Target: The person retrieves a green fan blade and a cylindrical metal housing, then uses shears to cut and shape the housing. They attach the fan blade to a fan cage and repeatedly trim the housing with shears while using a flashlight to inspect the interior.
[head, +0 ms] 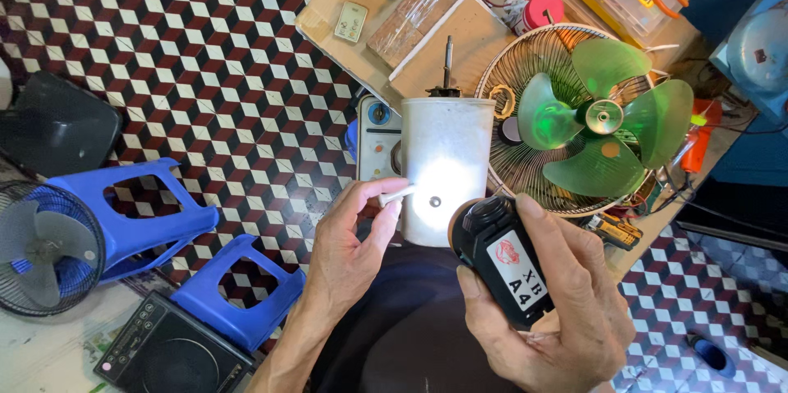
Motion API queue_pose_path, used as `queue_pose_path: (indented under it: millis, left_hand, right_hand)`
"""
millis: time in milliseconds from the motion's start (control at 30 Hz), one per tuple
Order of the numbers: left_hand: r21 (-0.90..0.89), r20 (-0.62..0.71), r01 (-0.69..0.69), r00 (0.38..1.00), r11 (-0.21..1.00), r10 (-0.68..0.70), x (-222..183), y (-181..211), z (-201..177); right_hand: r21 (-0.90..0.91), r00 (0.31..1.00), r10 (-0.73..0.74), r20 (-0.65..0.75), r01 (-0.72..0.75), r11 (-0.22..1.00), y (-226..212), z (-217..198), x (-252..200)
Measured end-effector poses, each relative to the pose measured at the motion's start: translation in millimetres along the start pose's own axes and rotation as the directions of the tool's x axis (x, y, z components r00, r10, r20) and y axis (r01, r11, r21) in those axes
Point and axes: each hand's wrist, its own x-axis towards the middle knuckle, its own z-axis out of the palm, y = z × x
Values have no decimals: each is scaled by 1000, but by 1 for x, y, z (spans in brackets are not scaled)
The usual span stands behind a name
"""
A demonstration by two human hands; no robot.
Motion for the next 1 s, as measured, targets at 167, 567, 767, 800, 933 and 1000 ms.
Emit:
queue_pose_path:
  millis: [167, 567, 767, 800, 933, 1000]
  left_hand:
    - [172, -52, -82, 994, 982, 92, -9, 15, 10]
    - [-60, -236, 58, 969, 997, -71, -27, 16, 39]
    - [-388, -267, 124, 933, 913, -240, -21, 4, 39]
    - [-450, -262, 134, 925, 883, -274, -19, 2, 39]
    - [-540, -239, 206, 892, 816, -384, -19, -8, 39]
    - [-649, -199, 174, 901, 740, -386, -18, -14, 39]
  right_hand:
    - [37, 997, -49, -52, 51, 998, 15, -6, 4]
    - [187, 997, -79, -14, 80, 979, 34, -21, 3]
    - [219, 997, -73, -29, 77, 973, 38, -21, 4]
    - [217, 997, -73, -31, 78, 973, 38, -20, 4]
    - [203, 998, -64, -3, 63, 977, 39, -19, 5]
    - [216, 998, -62, 6, 60, 975, 39, -18, 4]
